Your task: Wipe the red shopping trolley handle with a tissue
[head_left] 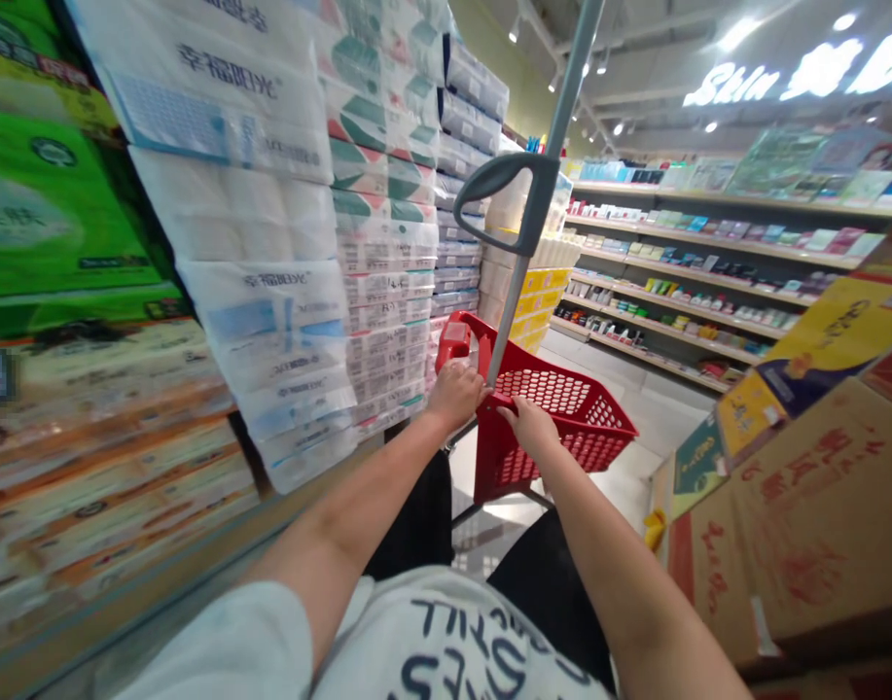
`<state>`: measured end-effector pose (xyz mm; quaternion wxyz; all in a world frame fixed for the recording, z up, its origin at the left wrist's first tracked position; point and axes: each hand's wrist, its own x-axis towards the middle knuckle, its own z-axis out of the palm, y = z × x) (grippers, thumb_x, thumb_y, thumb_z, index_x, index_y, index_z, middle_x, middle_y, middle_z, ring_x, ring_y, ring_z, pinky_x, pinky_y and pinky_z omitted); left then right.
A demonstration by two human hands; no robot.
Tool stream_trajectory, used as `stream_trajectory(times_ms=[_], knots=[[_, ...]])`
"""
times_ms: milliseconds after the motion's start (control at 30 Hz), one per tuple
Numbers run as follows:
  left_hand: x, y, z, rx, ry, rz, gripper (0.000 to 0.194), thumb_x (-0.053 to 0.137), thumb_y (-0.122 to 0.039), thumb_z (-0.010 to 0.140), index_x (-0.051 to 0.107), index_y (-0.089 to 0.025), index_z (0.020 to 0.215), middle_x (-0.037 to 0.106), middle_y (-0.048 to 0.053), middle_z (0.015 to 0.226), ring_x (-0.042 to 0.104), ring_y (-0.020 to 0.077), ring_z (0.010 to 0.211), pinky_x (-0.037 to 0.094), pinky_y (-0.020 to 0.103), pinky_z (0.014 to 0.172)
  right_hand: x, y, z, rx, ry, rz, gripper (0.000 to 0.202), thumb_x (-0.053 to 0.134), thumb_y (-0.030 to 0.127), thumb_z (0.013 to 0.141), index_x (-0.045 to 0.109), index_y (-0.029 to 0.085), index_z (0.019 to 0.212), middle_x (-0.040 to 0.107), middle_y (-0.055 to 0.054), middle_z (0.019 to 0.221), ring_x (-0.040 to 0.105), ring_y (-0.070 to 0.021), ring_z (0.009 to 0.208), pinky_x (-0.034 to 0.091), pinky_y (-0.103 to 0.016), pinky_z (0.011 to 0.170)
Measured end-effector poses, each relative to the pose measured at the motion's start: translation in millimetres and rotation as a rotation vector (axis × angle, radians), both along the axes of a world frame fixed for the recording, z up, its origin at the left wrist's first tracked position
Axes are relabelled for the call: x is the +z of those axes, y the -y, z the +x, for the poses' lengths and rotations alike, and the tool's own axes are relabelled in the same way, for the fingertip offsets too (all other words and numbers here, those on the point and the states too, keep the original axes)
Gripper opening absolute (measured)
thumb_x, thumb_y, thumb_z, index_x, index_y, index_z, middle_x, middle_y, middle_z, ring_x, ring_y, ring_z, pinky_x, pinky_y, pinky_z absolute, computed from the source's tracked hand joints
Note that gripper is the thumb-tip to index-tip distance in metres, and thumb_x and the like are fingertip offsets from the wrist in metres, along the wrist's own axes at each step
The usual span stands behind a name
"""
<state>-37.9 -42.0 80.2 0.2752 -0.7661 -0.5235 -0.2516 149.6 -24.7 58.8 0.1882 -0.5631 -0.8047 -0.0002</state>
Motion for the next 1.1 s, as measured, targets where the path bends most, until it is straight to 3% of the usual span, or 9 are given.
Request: stream_trajectory(times_ms=[233, 400, 500, 633, 733, 900, 1000, 1100], knots=[[1.9, 0.7, -23.0, -0.041, -0.01, -0.004, 0.028, 0.052, -0.036, 0.091, 0.066, -0.014, 0.102, 0.064, 0.013, 0.104, 0.053, 0.0273, 0.105, 0.036, 0.045, 0.097, 0.9, 10.7, -11.5, -0.062, 0.026, -0.047, 0.034, 0.039, 0.046, 0.101, 0.057, 0.02, 0.111, 0.066, -0.009, 0.109, 0.062, -0.0203, 0.098, 0.039, -0.027, 0.079], [8.7, -6.8, -41.2, 0.046, 0.079, 0.008, 0.033, 0.039, -0.033, 0.096, 0.067, -0.015, 0.095, 0.066, 0.012, 0.1, 0.056, 0.0259, 0.105, 0.036, 0.046, 0.101, -0.7, 16.0, -18.0, -0.085, 0.047, -0.062, 0.027, 0.031, 0.029, 0.103, 0.055, 0.021, 0.113, 0.065, -0.008, 0.107, 0.063, -0.0186, 0.095, 0.039, -0.026, 0.074], [-3.4, -3.2, -39.2, 0.062, 0.16, 0.061, 0.032, 0.041, -0.031, 0.095, 0.064, -0.013, 0.109, 0.062, 0.014, 0.119, 0.046, 0.0284, 0.125, 0.033, 0.047, 0.108, -3.2, 18.4, -21.3, -0.099, 0.053, -0.06, 0.027, 0.03, 0.021, 0.101, 0.054, 0.02, 0.113, 0.064, -0.009, 0.108, 0.063, -0.0185, 0.094, 0.039, -0.026, 0.073], [-18.0, 4.5, -34.9, -0.067, 0.088, 0.09, 0.04, 0.046, -0.026, 0.092, 0.053, -0.014, 0.129, 0.054, 0.013, 0.135, 0.037, 0.028, 0.136, 0.026, 0.047, 0.116, -2.5, 20.9, -19.7, -0.091, 0.062, -0.059, 0.027, 0.03, 0.018, 0.1, 0.054, 0.02, 0.112, 0.064, -0.01, 0.107, 0.063, -0.0192, 0.095, 0.04, -0.027, 0.074], [-14.2, 0.2, -39.8, -0.114, 0.061, 0.047, 0.038, 0.044, -0.019, 0.091, 0.054, -0.017, 0.128, 0.058, 0.011, 0.13, 0.045, 0.0245, 0.13, 0.032, 0.044, 0.113, -0.5, 22.3, -16.9, -0.089, 0.07, -0.065, 0.026, 0.032, 0.016, 0.099, 0.054, 0.021, 0.112, 0.065, -0.009, 0.105, 0.064, -0.0197, 0.093, 0.041, -0.027, 0.073], [-12.7, -5.6, -34.7, -0.015, 0.168, 0.074, 0.038, 0.045, -0.014, 0.089, 0.056, -0.014, 0.126, 0.058, 0.013, 0.131, 0.044, 0.0267, 0.132, 0.035, 0.047, 0.111, -0.2, 23.4, -15.1, -0.112, 0.077, -0.07, 0.028, 0.033, 0.012, 0.096, 0.053, 0.02, 0.114, 0.066, -0.01, 0.102, 0.065, -0.0205, 0.094, 0.042, -0.027, 0.071], [-15.2, -1.8, -31.0, -0.086, 0.093, 0.079, 0.04, 0.046, -0.01, 0.087, 0.056, -0.015, 0.126, 0.056, 0.012, 0.134, 0.043, 0.026, 0.133, 0.035, 0.046, 0.111, -1.0, 23.2, -11.9, -0.115, 0.076, -0.064, 0.029, 0.033, 0.013, 0.096, 0.053, 0.02, 0.116, 0.065, -0.01, 0.105, 0.065, -0.021, 0.096, 0.042, -0.027, 0.072], [-11.1, -1.0, -35.1, -0.112, 0.097, 0.075, 0.033, 0.049, -0.017, 0.09, 0.06, -0.019, 0.12, 0.061, 0.01, 0.128, 0.05, 0.0254, 0.124, 0.041, 0.044, 0.106, -1.7, 22.8, -7.5, -0.115, 0.074, -0.058, 0.03, 0.032, 0.014, 0.097, 0.053, 0.021, 0.118, 0.065, -0.01, 0.109, 0.065, -0.0208, 0.096, 0.043, -0.027, 0.073]])
